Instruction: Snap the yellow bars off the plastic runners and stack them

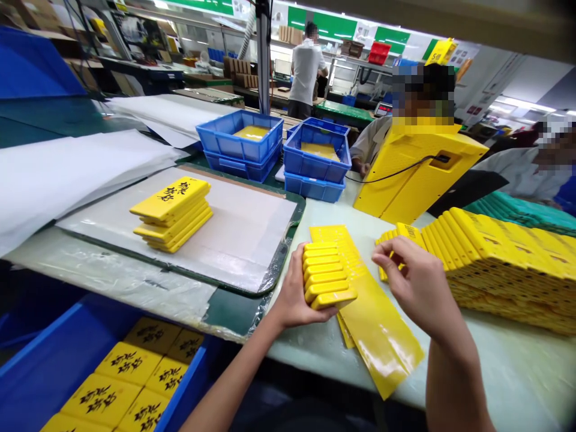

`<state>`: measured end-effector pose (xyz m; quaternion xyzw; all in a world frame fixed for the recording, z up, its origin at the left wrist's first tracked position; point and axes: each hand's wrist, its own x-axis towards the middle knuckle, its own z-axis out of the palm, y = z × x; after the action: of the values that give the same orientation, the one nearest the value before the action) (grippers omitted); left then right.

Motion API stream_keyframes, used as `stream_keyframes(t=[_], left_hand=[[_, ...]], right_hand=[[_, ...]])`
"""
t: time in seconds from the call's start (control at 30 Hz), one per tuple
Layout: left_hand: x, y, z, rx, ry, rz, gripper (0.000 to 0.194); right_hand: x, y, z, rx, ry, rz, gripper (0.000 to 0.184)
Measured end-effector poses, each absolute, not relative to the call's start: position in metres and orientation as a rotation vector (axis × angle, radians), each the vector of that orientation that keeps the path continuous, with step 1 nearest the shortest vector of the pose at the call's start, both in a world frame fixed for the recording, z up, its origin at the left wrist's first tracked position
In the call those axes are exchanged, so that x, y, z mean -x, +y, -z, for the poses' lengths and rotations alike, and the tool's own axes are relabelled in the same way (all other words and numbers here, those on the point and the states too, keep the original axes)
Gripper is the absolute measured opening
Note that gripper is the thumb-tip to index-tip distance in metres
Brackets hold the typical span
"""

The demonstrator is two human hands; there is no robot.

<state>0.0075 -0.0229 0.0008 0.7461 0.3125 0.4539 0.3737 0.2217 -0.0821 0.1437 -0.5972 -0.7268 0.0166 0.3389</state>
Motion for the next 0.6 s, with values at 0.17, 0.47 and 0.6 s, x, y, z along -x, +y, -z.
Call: stream_keyframes(t=[0.17, 0.47, 0.6], left_hand=[[-0.008, -0.022, 0.002, -1.893, 0.768, -1.177, 0.136], [-0.007, -0.022, 0.003, -1.943, 0.795, -1.18, 0.137], [-0.005, -0.024, 0.006, -1.894, 0.772, -1.169, 0.138]], right_hand=[[-0.197, -0.096, -0.138, 1.286, -2.023, -0.555, 0.005], [-0.233, -0.089, -0.126, 1.614, -2.238, -0.067, 0.018], [-0.257, -0.045, -0.136, 1.53, -2.029, -0.096, 0.015]])
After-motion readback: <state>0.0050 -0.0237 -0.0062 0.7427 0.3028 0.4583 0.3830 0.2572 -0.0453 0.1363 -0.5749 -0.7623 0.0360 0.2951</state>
